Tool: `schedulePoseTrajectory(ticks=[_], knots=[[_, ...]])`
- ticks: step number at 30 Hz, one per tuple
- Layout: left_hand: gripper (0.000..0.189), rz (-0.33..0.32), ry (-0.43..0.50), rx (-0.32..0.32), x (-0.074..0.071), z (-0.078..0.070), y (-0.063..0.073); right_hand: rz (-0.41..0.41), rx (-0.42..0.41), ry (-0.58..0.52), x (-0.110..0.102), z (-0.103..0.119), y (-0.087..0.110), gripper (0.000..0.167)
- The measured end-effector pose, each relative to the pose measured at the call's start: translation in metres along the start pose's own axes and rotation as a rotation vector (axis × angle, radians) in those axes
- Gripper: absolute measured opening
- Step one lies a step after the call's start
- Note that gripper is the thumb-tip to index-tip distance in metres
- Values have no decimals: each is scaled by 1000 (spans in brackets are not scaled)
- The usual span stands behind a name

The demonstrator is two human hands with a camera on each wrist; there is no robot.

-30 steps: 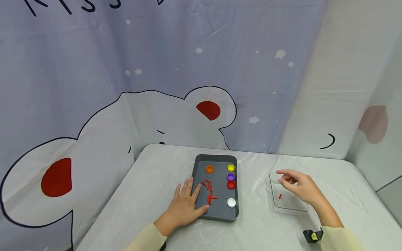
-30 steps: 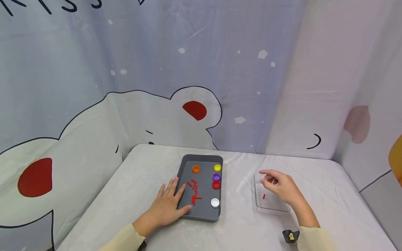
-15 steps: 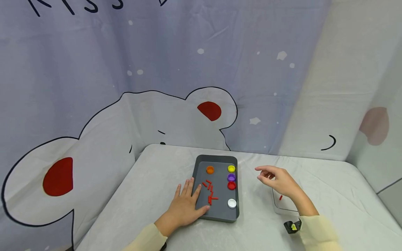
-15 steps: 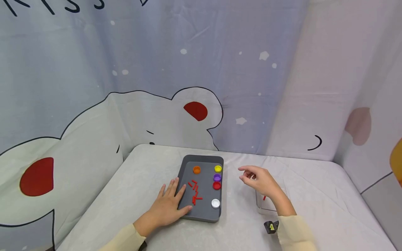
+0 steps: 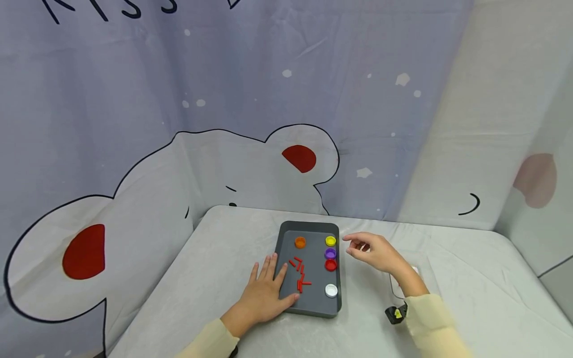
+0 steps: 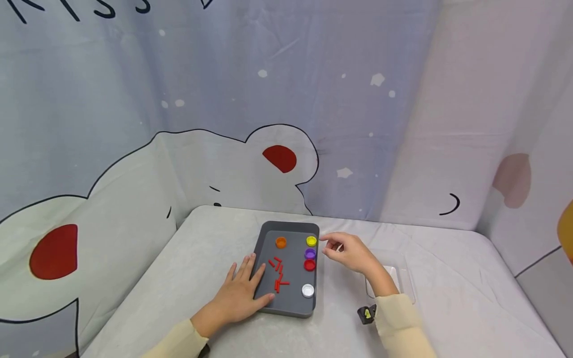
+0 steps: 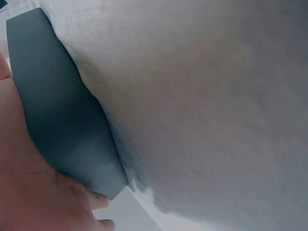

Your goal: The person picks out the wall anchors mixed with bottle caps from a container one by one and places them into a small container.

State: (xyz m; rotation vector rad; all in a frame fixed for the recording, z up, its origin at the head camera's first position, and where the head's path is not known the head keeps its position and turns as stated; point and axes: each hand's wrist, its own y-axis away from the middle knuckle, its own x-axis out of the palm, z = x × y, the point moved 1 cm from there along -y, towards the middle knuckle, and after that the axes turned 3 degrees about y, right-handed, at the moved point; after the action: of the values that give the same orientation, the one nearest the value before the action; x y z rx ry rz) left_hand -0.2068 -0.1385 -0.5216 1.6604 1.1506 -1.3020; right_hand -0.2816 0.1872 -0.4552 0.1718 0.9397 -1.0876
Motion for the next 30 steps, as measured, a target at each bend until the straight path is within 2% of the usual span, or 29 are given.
schedulePoseTrajectory(ticks=[12,20,30], knots=[[92,8,-2,-3,1,0,-1,116,-49,-51,29,7,-27,30],[90,29,5,-6,-2,0,-2,225,-23,-76,50,7,-46,33],[90,34,-15,-8,-4,-1,-1,343,-98,2,72,10,-68,37]])
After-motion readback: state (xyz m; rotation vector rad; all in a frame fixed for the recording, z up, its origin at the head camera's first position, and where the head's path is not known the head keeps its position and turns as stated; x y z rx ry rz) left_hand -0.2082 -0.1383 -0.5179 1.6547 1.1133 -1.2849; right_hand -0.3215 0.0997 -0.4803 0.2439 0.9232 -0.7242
